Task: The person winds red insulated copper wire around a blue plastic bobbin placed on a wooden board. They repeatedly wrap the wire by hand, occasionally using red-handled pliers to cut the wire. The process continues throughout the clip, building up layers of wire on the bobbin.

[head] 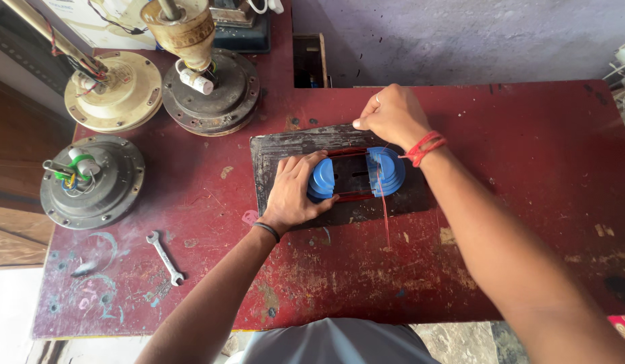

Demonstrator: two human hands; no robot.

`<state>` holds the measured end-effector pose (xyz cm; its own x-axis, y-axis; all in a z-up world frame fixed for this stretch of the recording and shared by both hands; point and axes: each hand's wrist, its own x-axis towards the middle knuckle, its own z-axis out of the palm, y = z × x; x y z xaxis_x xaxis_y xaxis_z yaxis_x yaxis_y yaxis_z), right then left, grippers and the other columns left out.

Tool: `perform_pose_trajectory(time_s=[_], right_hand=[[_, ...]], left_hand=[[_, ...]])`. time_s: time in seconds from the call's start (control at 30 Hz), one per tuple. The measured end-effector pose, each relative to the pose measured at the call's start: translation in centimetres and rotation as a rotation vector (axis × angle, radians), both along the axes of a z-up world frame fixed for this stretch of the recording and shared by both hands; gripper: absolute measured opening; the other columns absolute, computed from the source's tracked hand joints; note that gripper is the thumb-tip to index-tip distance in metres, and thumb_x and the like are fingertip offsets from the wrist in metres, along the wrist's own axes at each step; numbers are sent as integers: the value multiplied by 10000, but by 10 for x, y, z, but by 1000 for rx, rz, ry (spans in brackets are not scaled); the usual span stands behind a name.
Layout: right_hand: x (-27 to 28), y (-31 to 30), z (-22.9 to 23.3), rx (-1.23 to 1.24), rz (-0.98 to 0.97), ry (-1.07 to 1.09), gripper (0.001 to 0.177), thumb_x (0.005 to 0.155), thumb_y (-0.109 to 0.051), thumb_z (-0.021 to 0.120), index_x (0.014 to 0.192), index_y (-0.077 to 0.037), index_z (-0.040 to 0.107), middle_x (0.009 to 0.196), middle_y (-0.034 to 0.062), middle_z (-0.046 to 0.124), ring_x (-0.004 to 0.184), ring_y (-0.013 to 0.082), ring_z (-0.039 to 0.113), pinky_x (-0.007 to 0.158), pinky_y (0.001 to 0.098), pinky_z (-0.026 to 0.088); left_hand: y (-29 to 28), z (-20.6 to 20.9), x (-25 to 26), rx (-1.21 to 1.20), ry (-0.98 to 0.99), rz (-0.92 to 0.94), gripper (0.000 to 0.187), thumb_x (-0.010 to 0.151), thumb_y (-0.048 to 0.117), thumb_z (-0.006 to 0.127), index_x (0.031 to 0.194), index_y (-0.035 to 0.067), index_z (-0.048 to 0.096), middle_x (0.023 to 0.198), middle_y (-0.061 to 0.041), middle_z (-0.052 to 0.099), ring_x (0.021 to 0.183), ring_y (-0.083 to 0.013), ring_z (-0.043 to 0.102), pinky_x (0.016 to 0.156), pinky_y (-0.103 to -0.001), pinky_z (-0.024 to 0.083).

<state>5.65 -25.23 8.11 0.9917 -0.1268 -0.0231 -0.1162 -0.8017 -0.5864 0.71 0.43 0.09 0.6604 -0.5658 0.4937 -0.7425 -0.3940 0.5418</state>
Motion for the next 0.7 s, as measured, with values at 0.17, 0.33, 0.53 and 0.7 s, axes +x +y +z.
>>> perform_pose_trajectory(time_s=[0.17, 0.33, 0.53, 0.7], right_hand=[[5, -6, 24, 293, 52, 340, 276, 818, -261, 859, 792, -16, 732, 605, 26, 580, 526, 119, 506, 531, 340, 421], [7, -9, 21, 1415, -43, 612, 224, 949, -231, 734, 868, -63, 609, 599, -102, 344, 486, 39, 290, 532, 264, 361], [-4, -43, 0, 494, -226, 144, 211, 864, -198, 822, 934, -6, 769, 642, -58, 548, 526, 68, 366, 484, 312, 288], [-38, -54, -40, 37, -72, -200, 192, 862, -180, 846, 949, -15, 799, 783, 111, 749, 650, 131, 664, 624, 300, 517]], left_hand=[[-1, -1, 1, -3, -34, 18, 831, 716, 383, 871, 1377, 29, 512, 1371, -110, 621, 1228, -290, 575, 1100, -454, 378], [1, -2, 3, -11, -7, 13, 813, 707, 393, 875, 1353, 42, 530, 1371, -92, 623, 1183, -301, 568, 1058, -439, 396], [0, -4, 1, -11, 26, 23, 840, 688, 396, 889, 1367, 46, 540, 1373, -83, 622, 1151, -295, 560, 1033, -429, 402], [2, -5, 2, -14, 18, 26, 855, 695, 416, 897, 1380, 51, 539, 1379, -79, 624, 1166, -289, 561, 1038, -429, 403]])
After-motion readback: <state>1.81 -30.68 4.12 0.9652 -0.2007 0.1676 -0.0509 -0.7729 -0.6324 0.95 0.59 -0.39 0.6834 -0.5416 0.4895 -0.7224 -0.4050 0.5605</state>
